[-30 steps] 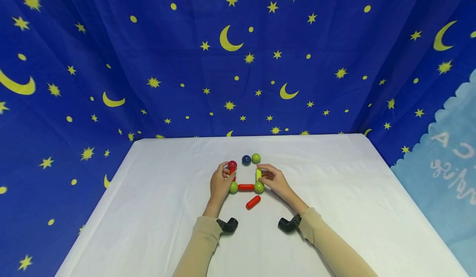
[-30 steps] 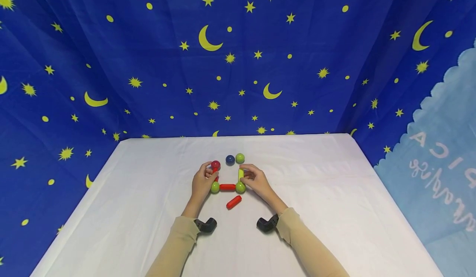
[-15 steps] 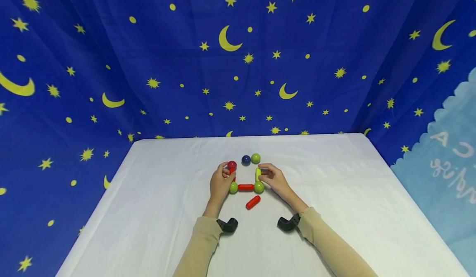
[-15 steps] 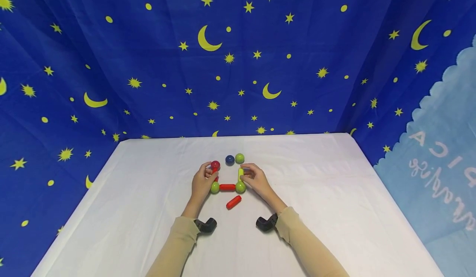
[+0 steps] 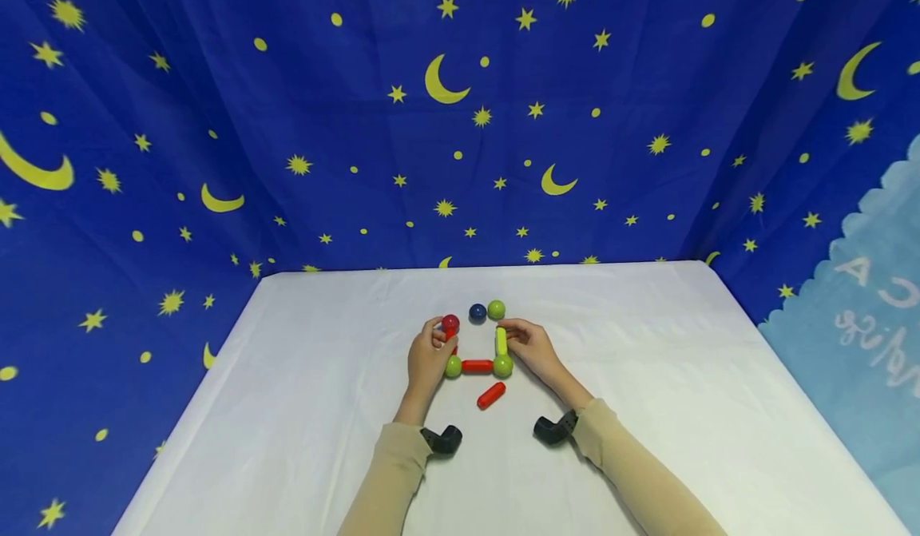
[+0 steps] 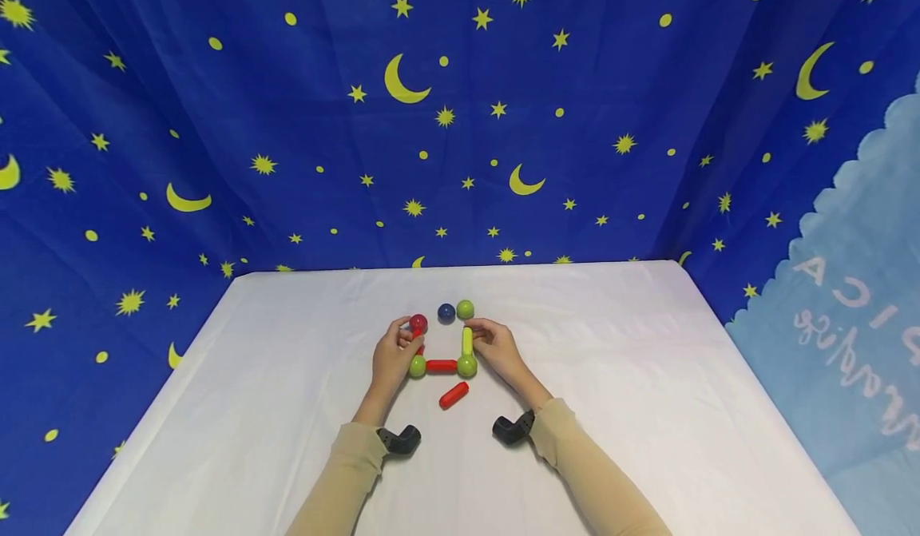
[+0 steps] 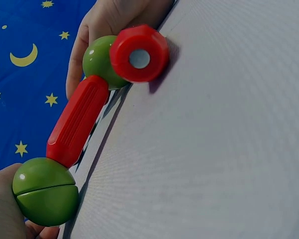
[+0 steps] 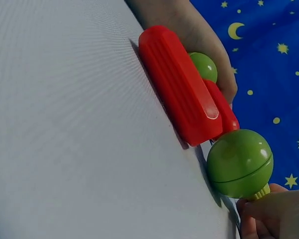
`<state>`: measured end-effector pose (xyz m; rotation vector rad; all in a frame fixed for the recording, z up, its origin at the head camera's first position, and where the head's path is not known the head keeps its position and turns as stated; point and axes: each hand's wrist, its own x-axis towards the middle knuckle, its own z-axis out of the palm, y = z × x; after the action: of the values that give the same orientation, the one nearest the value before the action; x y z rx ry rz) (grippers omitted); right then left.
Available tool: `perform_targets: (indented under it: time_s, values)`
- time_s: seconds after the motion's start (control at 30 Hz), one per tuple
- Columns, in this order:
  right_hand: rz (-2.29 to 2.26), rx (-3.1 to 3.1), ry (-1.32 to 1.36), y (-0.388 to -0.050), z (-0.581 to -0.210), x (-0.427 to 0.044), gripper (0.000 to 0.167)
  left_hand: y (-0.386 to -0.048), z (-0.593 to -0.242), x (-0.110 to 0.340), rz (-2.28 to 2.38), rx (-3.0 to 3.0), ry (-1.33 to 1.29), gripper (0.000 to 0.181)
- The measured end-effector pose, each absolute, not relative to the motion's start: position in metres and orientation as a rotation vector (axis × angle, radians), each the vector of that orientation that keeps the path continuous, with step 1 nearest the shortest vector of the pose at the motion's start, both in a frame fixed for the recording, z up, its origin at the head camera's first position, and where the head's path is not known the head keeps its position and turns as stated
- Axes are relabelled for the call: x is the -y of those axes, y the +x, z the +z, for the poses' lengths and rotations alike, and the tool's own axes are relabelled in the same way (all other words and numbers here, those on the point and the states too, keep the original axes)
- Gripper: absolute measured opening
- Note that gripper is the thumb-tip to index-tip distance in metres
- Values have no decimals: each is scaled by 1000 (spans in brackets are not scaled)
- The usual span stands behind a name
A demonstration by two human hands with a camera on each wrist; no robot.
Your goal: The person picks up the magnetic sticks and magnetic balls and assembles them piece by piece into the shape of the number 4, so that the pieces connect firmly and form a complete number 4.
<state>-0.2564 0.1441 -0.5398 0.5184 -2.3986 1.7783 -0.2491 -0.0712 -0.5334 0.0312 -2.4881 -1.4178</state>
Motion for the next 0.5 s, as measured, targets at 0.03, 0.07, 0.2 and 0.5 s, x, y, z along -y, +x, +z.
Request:
perform_targets:
  time_s: [0.03,0.07,0.2,0.5]
  values:
    - [1754,2435,491,-256,-538,-143,34,-249,-533,71,-1424,2485,32,42]
    - [1735,2460,477,-257,-537,-143,34,-250,-533,71,-1427,2486,33,42]
    - [1668,2519,471,-259,-536,-141,34,-251,-532,71,-1440,2487,33,42]
    - [1597,2561,436,-259,-536,-140,33,-250,-535,71,-1448,2508,64,42]
